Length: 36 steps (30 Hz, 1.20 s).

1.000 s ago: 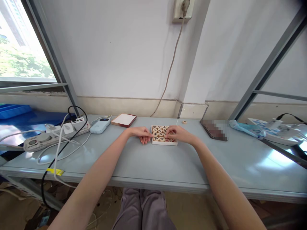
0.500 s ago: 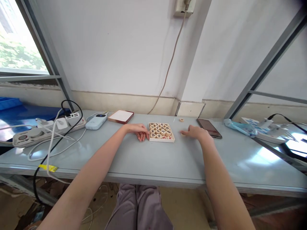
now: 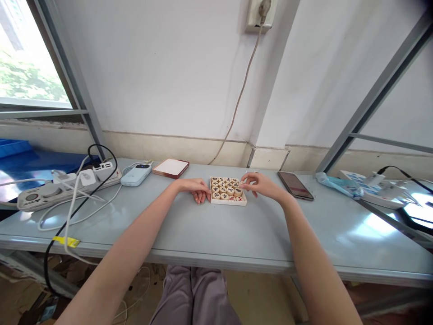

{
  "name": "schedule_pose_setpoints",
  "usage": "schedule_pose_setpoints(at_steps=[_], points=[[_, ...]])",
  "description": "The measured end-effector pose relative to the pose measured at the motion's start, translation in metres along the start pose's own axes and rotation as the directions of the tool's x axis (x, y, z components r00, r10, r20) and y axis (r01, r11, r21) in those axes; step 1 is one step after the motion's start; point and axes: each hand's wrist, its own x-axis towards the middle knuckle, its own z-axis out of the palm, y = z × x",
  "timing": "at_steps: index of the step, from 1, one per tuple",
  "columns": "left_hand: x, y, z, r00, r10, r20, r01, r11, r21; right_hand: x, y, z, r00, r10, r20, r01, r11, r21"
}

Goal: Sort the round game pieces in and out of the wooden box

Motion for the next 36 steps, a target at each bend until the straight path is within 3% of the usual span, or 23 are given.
schedule_pose_setpoints(at_steps=[3, 5, 11, 14, 20, 30, 36], points=[[0.000, 0.000, 0.000, 1.000, -0.002, -0.001, 0.002, 1.000, -0.004, 0.002, -0.011, 0.010, 0.990, -0.055, 0.132, 0.041, 0.993, 0.108], [0.001, 0.000, 0.000, 1.000, -0.011, -0.008, 0.011, 1.000, 0.003, 0.005, -0.012, 0.016, 0.985, -0.078, 0.154, 0.063, 0.993, 0.097], [0.001, 0.000, 0.000, 1.000, -0.018, -0.024, 0.018, 1.000, 0.023, 0.007, -0.007, 0.014, 0.994, -0.098, 0.046, 0.095, 0.994, 0.057], [0.002, 0.000, 0.000, 1.000, -0.013, -0.016, 0.013, 1.000, 0.018, 0.005, -0.004, 0.010, 0.998, -0.064, -0.019, 0.063, 0.994, -0.086], [0.003, -0.002, -0.002, 1.000, -0.012, -0.002, 0.012, 1.000, 0.022, 0.008, -0.003, 0.015, 0.999, -0.032, -0.008, 0.029, 0.968, -0.249], [0.002, -0.003, -0.002, 1.000, 0.000, -0.008, 0.000, 0.999, 0.040, 0.009, -0.003, 0.017, 0.995, -0.077, 0.060, 0.082, 0.993, -0.085], [0.002, -0.002, -0.002, 1.000, 0.001, -0.001, -0.001, 0.999, 0.033, 0.009, -0.003, 0.017, 0.996, -0.082, -0.028, 0.079, 0.992, -0.101]])
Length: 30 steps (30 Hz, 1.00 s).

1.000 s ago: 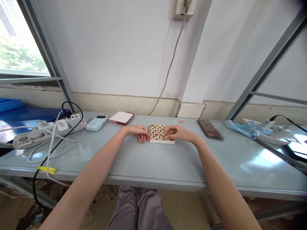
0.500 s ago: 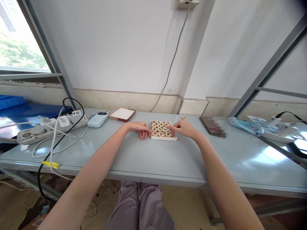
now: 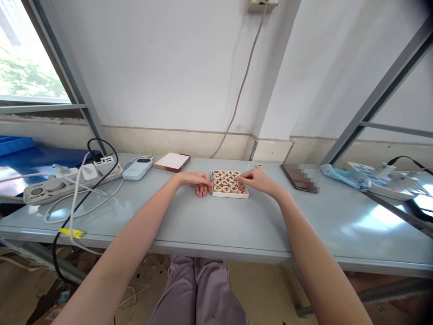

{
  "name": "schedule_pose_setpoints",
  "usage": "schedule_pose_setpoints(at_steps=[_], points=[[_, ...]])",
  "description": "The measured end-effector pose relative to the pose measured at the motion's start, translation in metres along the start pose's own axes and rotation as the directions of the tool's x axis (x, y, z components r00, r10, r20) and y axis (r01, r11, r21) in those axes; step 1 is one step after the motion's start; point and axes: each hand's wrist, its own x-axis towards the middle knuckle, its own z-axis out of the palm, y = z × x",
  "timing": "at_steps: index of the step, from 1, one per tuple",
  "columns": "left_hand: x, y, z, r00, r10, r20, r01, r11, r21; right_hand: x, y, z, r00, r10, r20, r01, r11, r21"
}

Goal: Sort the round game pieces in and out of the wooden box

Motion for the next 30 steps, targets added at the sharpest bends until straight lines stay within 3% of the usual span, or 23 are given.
schedule_pose_setpoints(at_steps=[3, 14, 30], points=[[0.0007, -0.0012, -0.0005, 1.000, 0.006, 0.000, -0.006, 1.000, 0.001, 0.0012, -0.0009, 0.0025, 1.000, -0.010, -0.028, 0.009, 1.000, -0.025], [0.0022, -0.0036, -0.0022, 1.000, 0.013, 0.020, -0.013, 1.000, -0.006, 0.0011, -0.0048, 0.0031, 0.996, -0.010, 0.084, 0.004, 0.998, 0.064], [0.0028, -0.0031, -0.0022, 1.000, 0.004, 0.016, -0.004, 1.000, 0.002, 0.0002, -0.0080, 0.0047, 0.996, -0.003, 0.094, -0.004, 0.997, 0.073]])
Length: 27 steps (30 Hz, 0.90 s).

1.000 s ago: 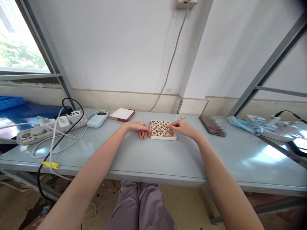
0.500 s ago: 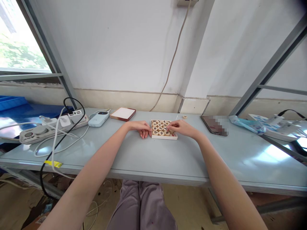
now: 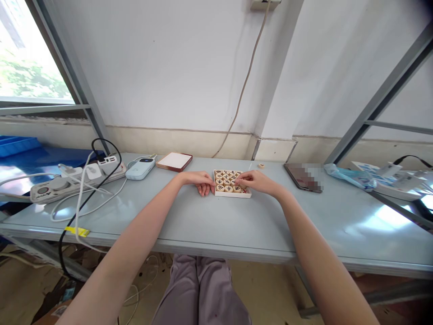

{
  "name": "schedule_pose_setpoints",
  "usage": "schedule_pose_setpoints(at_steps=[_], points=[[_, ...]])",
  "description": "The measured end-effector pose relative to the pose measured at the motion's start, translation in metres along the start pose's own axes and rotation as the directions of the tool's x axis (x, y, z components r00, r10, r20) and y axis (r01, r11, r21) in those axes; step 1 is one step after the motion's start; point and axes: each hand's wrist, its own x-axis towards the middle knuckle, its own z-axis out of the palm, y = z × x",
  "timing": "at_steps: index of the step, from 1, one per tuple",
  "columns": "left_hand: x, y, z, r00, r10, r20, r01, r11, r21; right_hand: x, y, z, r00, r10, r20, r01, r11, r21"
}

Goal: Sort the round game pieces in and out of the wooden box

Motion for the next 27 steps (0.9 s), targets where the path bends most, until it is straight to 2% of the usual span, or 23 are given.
schedule_pose_setpoints(at_steps=[4, 6, 8, 10, 11, 12, 14, 15, 18, 21, 24, 27], points=[[0.000, 0.000, 0.000, 1.000, 0.002, -0.001, -0.002, 1.000, 0.002, -0.001, -0.002, -0.001, 1.000, -0.017, 0.013, 0.017, 0.999, 0.034], [0.000, 0.000, 0.000, 1.000, 0.005, 0.004, -0.005, 1.000, -0.002, 0.001, 0.000, -0.001, 0.997, -0.032, -0.069, 0.034, 0.999, 0.022], [-0.001, 0.000, 0.000, 1.000, 0.003, 0.005, -0.003, 1.000, -0.005, 0.004, 0.006, 0.000, 0.973, -0.032, -0.228, 0.023, 0.999, -0.044], [-0.002, 0.001, 0.001, 1.000, -0.006, -0.010, 0.006, 1.000, -0.002, 0.009, 0.018, 0.002, 0.905, 0.003, -0.425, -0.072, 0.986, -0.148], [-0.002, 0.002, 0.001, 1.000, -0.011, -0.020, 0.011, 1.000, -0.001, 0.013, 0.027, 0.002, 0.852, 0.034, -0.523, -0.162, 0.966, -0.201], [-0.002, 0.002, 0.002, 0.999, -0.018, -0.032, 0.018, 1.000, -0.002, 0.017, 0.037, 0.002, 0.779, 0.093, -0.621, -0.287, 0.932, -0.221], [-0.002, 0.003, 0.003, 0.999, -0.023, -0.035, 0.023, 1.000, -0.018, 0.025, 0.059, -0.003, 0.696, 0.234, -0.679, -0.464, 0.868, -0.176], [-0.002, 0.004, 0.003, 0.999, -0.027, -0.025, 0.026, 0.999, -0.030, 0.028, 0.071, -0.007, 0.682, 0.286, -0.673, -0.520, 0.837, -0.171], [-0.003, 0.004, 0.004, 1.000, -0.009, -0.026, 0.008, 0.999, -0.036, 0.035, 0.104, -0.022, 0.751, 0.308, -0.585, -0.557, 0.771, -0.309], [-0.002, 0.002, 0.003, 0.999, 0.002, -0.035, -0.003, 0.999, -0.039, 0.038, 0.123, -0.030, 0.798, 0.379, -0.468, -0.567, 0.736, -0.371], [0.000, -0.003, 0.000, 1.000, 0.008, 0.006, -0.007, 0.998, -0.070, 0.039, 0.127, -0.027, 0.865, 0.333, -0.375, -0.481, 0.764, -0.430], [0.002, -0.007, -0.003, 0.999, 0.032, 0.042, -0.029, 0.996, -0.084, 0.035, 0.117, -0.022, 0.912, 0.195, -0.360, -0.357, 0.809, -0.468]])
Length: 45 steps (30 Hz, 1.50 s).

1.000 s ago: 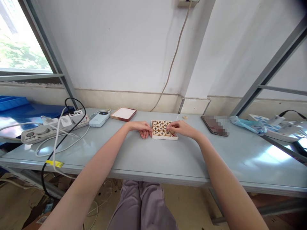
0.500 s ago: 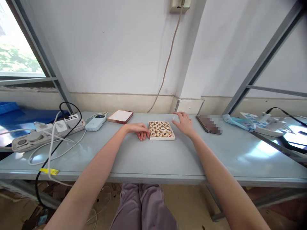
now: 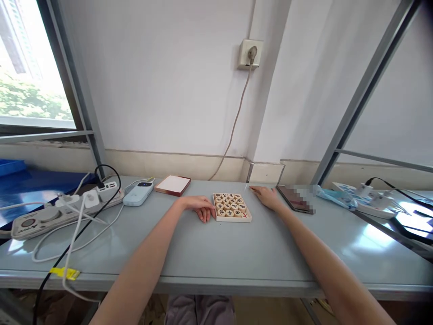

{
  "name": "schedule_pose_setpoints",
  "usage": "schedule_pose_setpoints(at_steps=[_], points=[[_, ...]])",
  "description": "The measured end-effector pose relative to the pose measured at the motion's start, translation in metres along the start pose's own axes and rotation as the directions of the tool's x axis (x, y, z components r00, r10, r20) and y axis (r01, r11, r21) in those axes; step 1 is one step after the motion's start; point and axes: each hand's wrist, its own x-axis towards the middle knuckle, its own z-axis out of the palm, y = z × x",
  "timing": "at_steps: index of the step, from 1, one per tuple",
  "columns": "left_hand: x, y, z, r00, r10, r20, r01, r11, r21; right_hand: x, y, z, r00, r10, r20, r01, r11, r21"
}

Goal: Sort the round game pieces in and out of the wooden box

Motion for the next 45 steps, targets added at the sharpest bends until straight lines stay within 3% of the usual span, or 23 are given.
schedule_pose_setpoints(at_steps=[4, 6, 8, 11, 15, 25, 45], points=[[-0.002, 0.001, -0.001, 1.000, -0.001, 0.008, 0.001, 1.000, 0.008, -0.022, -0.018, -0.016, 0.988, -0.125, -0.087, 0.137, 0.979, 0.154], [-0.003, 0.002, 0.000, 1.000, -0.007, 0.001, 0.007, 1.000, 0.013, -0.036, -0.029, -0.027, 0.983, -0.144, -0.116, 0.176, 0.916, 0.360], [-0.004, 0.003, 0.001, 1.000, -0.009, -0.012, 0.009, 1.000, 0.012, -0.048, -0.040, -0.038, 0.980, -0.194, -0.047, 0.188, 0.818, 0.544], [-0.004, 0.003, 0.002, 1.000, -0.007, -0.022, 0.008, 1.000, 0.009, -0.060, -0.050, -0.051, 0.942, -0.316, 0.113, 0.183, 0.765, 0.617], [-0.004, 0.002, 0.001, 1.000, -0.015, -0.027, 0.015, 1.000, 0.017, -0.064, -0.050, -0.058, 0.892, -0.411, 0.187, 0.219, 0.756, 0.617], [-0.005, 0.001, 0.000, 0.999, -0.011, -0.032, 0.010, 1.000, -0.008, -0.070, -0.057, -0.062, 0.866, -0.449, 0.220, 0.249, 0.769, 0.589], [-0.005, 0.002, 0.001, 0.998, -0.015, -0.061, 0.014, 1.000, -0.012, -0.070, -0.057, -0.063, 0.871, -0.435, 0.226, 0.262, 0.803, 0.535]])
